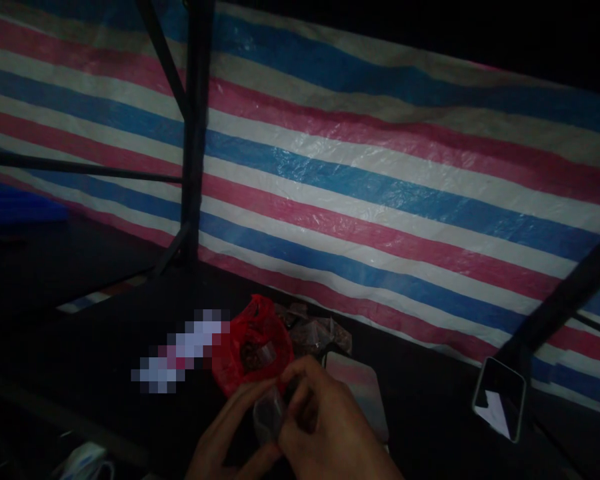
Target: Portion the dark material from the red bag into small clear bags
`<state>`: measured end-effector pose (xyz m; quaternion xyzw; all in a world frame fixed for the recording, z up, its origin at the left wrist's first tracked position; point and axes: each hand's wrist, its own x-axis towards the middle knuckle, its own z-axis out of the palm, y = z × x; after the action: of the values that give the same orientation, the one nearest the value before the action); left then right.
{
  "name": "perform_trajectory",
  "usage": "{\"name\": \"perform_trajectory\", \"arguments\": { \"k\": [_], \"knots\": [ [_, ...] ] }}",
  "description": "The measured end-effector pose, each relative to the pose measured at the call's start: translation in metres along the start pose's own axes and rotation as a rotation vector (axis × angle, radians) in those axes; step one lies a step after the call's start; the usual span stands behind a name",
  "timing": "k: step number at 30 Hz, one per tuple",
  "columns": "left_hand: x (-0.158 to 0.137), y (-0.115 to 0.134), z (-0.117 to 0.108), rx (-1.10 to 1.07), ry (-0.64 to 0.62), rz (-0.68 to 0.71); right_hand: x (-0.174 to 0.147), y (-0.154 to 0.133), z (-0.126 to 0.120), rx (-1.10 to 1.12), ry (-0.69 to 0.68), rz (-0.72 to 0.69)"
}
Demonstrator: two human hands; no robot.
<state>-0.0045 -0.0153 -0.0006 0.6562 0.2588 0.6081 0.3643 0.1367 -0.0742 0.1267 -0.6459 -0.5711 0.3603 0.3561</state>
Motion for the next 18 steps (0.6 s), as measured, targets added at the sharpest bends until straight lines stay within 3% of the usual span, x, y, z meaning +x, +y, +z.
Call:
{"name": "perform_trajectory", "arguments": {
  "k": [4, 8, 12, 15, 18],
  "knots": [
    [0.009, -0.006, -0.025, 0.034, 0.021, -0.291, 0.028, 0.004, 0.01, 0.023, 0.098, -0.107],
    [0.023, -0.01, -0.051, 0.02, 0.233, -0.475, 0.076, 0.021, 0.028, -0.338, 0.165, -0.157],
    [0.033, -0.02, -0.053, 0.087, 0.288, -0.538, 0.109, 0.031, 0.047, -0.545, 0.22, -0.131],
    [0.036, -0.022, -0.042, 0.153, 0.247, -0.517, 0.115, 0.034, 0.051, -0.533, 0.184, -0.129],
    [0.034, -0.017, -0.033, 0.12, 0.103, -0.575, 0.11, 0.04, 0.05, -0.474, 0.158, -0.125]
  ]
}}
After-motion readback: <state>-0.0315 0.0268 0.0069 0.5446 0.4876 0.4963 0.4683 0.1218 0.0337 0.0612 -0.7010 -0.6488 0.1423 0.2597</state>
